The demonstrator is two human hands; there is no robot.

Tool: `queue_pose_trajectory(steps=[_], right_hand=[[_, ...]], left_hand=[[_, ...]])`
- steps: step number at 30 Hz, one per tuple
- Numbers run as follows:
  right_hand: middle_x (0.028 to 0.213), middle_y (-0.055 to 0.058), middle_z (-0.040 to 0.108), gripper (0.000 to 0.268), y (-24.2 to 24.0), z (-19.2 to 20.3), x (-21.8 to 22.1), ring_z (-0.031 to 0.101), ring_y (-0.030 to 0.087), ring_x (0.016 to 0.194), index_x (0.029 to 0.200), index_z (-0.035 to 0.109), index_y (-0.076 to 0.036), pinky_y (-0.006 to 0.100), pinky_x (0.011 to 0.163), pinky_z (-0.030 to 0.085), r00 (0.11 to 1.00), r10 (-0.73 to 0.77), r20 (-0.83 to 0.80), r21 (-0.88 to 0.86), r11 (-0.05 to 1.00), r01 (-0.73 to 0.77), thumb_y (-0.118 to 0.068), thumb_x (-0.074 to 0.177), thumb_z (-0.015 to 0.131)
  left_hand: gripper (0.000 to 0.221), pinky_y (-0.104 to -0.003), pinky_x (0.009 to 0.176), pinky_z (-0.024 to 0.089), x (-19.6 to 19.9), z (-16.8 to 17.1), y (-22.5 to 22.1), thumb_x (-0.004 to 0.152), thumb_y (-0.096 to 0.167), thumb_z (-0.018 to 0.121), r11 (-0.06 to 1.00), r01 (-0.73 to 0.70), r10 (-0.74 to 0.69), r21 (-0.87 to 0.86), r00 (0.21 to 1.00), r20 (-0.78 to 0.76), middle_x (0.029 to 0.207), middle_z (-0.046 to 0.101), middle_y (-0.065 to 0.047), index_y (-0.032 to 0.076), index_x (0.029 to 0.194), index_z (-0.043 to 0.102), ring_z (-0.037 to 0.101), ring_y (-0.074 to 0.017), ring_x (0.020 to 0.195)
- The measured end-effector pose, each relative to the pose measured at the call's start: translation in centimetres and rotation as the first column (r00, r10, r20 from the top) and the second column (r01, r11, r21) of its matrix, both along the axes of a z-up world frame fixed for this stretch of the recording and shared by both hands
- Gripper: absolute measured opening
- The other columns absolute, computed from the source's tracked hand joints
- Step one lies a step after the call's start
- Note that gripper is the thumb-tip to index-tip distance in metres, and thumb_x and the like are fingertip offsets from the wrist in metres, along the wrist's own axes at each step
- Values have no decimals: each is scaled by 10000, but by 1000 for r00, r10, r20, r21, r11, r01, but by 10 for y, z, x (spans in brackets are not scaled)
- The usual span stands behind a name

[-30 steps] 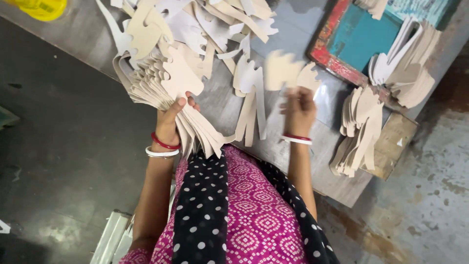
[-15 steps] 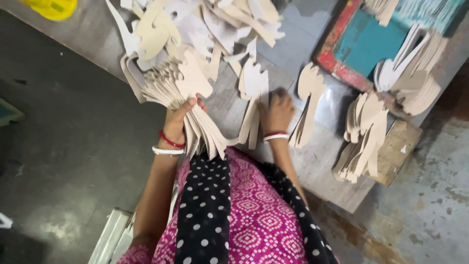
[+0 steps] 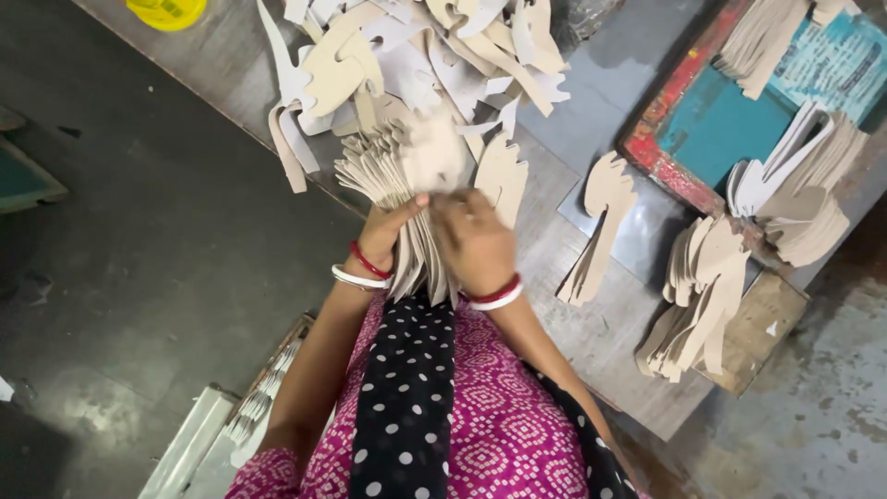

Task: Sorting and stacking paper cutouts on a workbench.

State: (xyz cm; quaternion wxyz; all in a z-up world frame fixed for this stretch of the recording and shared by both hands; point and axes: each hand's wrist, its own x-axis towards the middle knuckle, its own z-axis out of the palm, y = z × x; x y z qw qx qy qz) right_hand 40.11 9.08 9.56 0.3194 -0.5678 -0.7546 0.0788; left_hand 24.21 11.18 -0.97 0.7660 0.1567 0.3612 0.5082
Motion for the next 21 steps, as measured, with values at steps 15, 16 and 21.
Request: queue_pose_trajectory(steps=[15, 16, 21], right_hand=[[942, 146, 670, 296, -5, -79, 79, 644, 334, 873, 1042, 738, -37, 442, 737, 525, 905, -416, 93, -236, 873, 426, -311, 944, 793], [942, 146, 670, 296, -5, -87, 79, 644, 334, 873, 1042, 738, -37, 442, 737, 525, 905, -415, 91, -241, 873, 424, -311, 944, 793], [1085, 134, 644, 316, -2, -115, 72, 610, 360, 991, 1128, 720, -64, 463, 773, 532, 896, -415, 157, -137, 889, 436, -231, 863, 762]], left_hand=[[325, -364, 899, 616, -7, 22, 13, 902, 77, 759, 991, -111, 113, -70, 993, 21, 1053, 744, -123, -54, 1186, 670, 738, -239, 982], [325, -364, 899, 616, -9, 23, 13, 902, 77, 759, 991, -113, 114, -73, 993, 17, 1053, 744, -123, -54, 1186, 670, 738, -239, 982], [299, -379, 909, 610, -6, 28, 16, 899, 62, 773, 992, -122, 121, -17, 992, -24, 1059, 734, -123, -40, 1165, 682, 736, -241, 977]])
